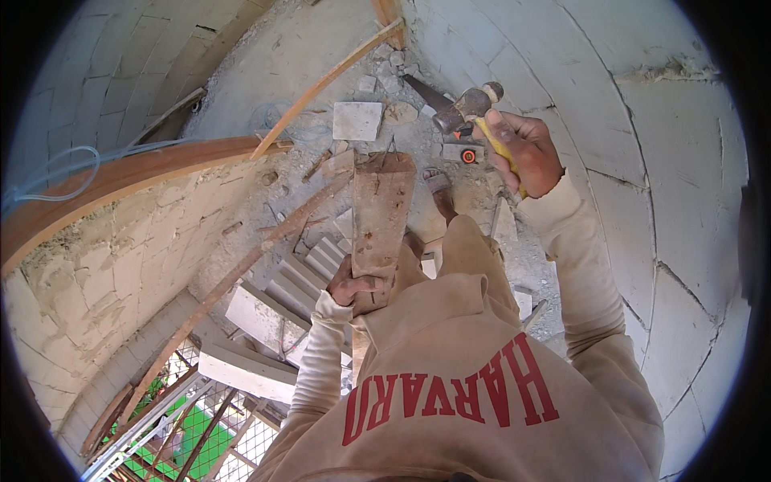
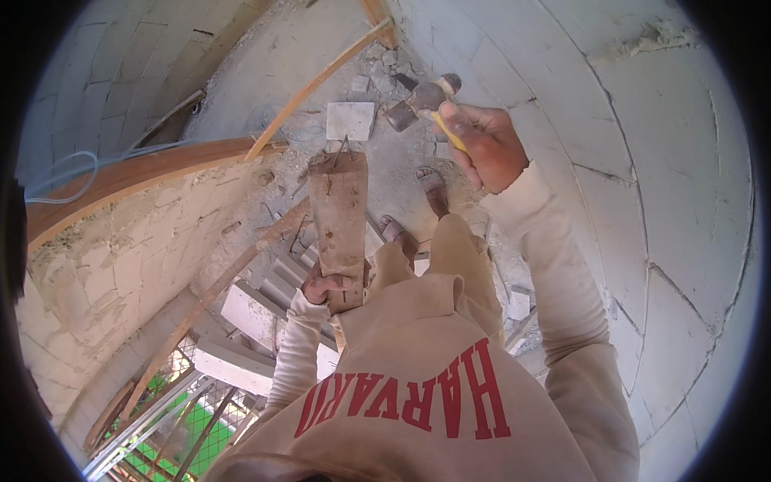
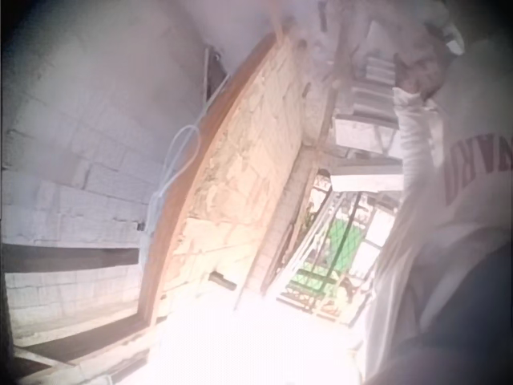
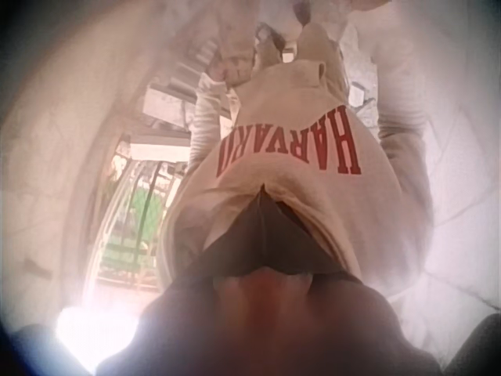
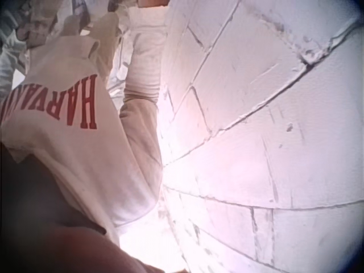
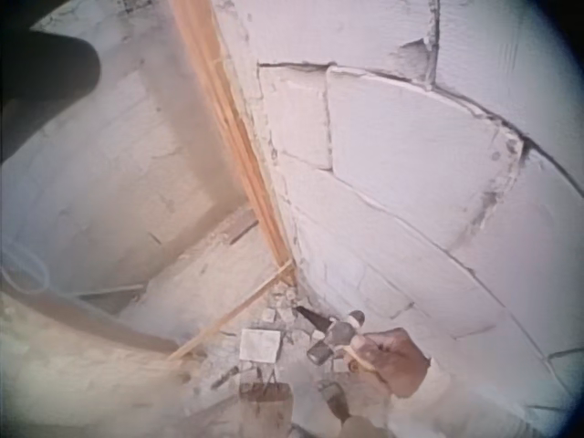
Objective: The person measures a wooden plank with a tape measure, then uses a hammer to repeatedly strike the plank, breaking it into smaller pieces. The person also uses pliers to remove nails from the broken wood.
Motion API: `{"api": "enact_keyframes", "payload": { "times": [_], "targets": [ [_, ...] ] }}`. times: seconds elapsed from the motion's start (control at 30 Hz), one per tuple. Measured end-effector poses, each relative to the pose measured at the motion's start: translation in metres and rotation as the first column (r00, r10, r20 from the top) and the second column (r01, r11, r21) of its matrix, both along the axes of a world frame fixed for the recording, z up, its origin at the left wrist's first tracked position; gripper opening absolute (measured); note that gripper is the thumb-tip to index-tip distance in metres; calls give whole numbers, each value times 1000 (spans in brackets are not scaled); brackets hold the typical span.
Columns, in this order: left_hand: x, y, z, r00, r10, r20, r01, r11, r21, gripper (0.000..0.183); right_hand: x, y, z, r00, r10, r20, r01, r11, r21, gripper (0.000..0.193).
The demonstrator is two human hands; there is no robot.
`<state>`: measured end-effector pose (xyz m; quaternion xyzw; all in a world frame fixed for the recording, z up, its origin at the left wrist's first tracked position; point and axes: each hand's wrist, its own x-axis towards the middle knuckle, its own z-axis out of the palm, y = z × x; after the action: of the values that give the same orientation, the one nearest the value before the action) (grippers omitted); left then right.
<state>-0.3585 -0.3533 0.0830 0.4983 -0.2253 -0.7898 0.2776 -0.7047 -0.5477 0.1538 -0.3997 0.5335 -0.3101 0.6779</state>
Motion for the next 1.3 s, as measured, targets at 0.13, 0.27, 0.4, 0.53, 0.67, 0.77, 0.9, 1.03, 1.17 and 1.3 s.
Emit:
{"api": "enact_keyframes", "payload": {
  "times": [0.13, 0.27, 0.4, 0.53, 0.67, 0.77, 0.9, 1.03, 1.17, 1.3],
  "targets": [
    [8, 4, -9, 1000, -15, -16, 15, 1000, 7, 59, 5, -24, -9, 988, 37, 148, -55, 991, 124, 50],
    [29, 13, -29, 991, -39, -127, 52, 994, 97, 81, 29, -56, -55, 936, -245, 252, 192, 957, 218, 50],
    [26, 3, -20, 992, -7, -122, 19, 995, 98, 85, 34, -68, -53, 872, 458, 172, -472, 880, 53, 51],
    [30, 1, -29, 992, -57, -109, 66, 994, 83, 86, 27, -86, -60, 992, 7, 126, -2, 999, -37, 65],
    [28, -3, -30, 991, -49, -122, 56, 997, 56, 75, 34, -82, -39, 850, 526, 28, -527, 850, 24, 59],
    [21, -14, -16, 997, -50, -55, 52, 998, 31, 65, 16, -94, -56, 950, 308, 53, -307, 952, -22, 58],
    [11, -11, -4, 1000, 22, -16, -22, 999, -31, 71, 12, -101, -63, 986, 11, 164, -10, 1000, -5, 53],
    [23, 10, -29, 966, 108, 234, -46, 966, -256, 86, 12, -114, -51, 966, -72, 249, 68, 997, 22, 49],
    [13, 9, -19, 891, 124, 437, -56, 985, -165, 73, 22, -111, -70, 942, -213, 258, 218, 976, 8, 54],
    [9, 1, -15, 870, 159, 466, -68, 976, -207, 88, 57, -71, -47, 907, 397, -141, -411, 908, -87, 53]
  ]
}}
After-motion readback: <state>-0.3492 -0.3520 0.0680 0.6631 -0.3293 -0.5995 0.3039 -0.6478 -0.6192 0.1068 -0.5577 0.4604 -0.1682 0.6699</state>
